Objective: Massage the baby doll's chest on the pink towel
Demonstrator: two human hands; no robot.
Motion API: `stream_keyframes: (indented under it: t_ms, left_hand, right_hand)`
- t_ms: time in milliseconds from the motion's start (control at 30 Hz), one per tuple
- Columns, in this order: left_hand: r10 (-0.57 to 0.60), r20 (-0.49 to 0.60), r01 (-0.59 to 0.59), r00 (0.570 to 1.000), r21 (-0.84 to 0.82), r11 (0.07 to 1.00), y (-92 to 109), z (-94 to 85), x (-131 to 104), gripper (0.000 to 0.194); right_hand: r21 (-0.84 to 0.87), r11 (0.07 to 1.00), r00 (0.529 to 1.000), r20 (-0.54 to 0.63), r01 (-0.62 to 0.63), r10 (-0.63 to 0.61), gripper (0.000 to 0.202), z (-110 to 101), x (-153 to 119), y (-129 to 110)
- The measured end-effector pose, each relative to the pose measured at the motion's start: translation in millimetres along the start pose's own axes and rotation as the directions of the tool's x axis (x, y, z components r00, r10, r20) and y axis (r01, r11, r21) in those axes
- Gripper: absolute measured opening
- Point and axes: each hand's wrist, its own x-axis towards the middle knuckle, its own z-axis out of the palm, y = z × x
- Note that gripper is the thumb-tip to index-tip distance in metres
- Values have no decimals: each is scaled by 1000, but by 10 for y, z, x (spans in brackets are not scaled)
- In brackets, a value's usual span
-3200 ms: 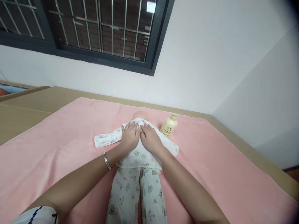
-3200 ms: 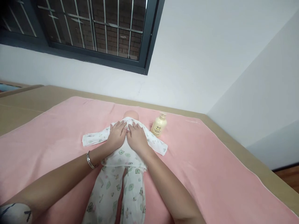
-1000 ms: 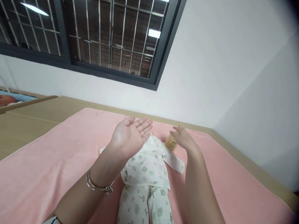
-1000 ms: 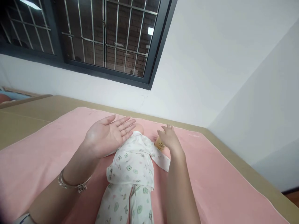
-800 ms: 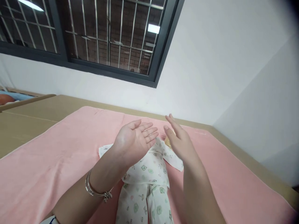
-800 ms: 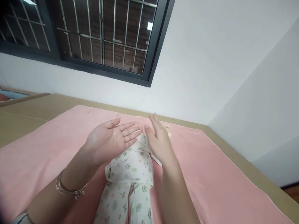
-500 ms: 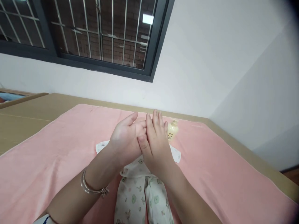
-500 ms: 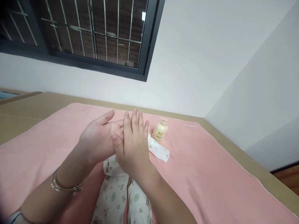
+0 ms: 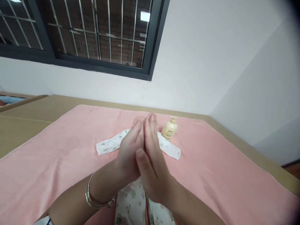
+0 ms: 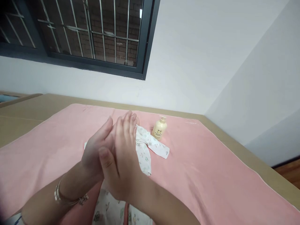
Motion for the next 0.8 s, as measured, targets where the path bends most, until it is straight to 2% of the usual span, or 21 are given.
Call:
stream_keyframes:
  t_ms: [100,200,333,433,500,600,700,733,800]
  left_hand:
    - [-28,103,27,994,16,1000,-49,42,-149,60]
    - [-65,140,69,988,-26,997,-34,57,-208,64]
    - [-132,164,148,978,-91,985,65,-6,-186,66]
    - [-170,138,186,976,-111,976,173,-97,-118,68]
    - [-178,102,191,979,-131,973,236,-144,-49,70]
    - [-147,48,152,988,-159,975,263,-149,42,67]
    - [-92,-18,89,996,-145,985,177,-81,52,66]
    - [-83,-15,81,996,-121,989,129,-52,33,67]
    - [-68,62,71,996,-36,997,29,7,-32,66]
  right_hand:
    - [5,995,993,-69,-98,98,62,-73,98,155]
    - [38,987,980,-117,-159,162,61,-77,176,287]
    - [35,983,976,-124,-178,181,63,3,108,245]
    - [-40,994,992,-86,-97,93,67,77,-32,71]
    - [-82,996,999,-32,32,-35,73,119,-103,-39]
    - [-99,977,982,32,189,-186,78,141,-109,-85]
    - [-67,978,980,36,196,-194,73,88,-8,26]
    - [-52,983,984,28,178,-177,70,57,33,80]
    - [-28,992,992,-20,123,-124,66,-9,101,179]
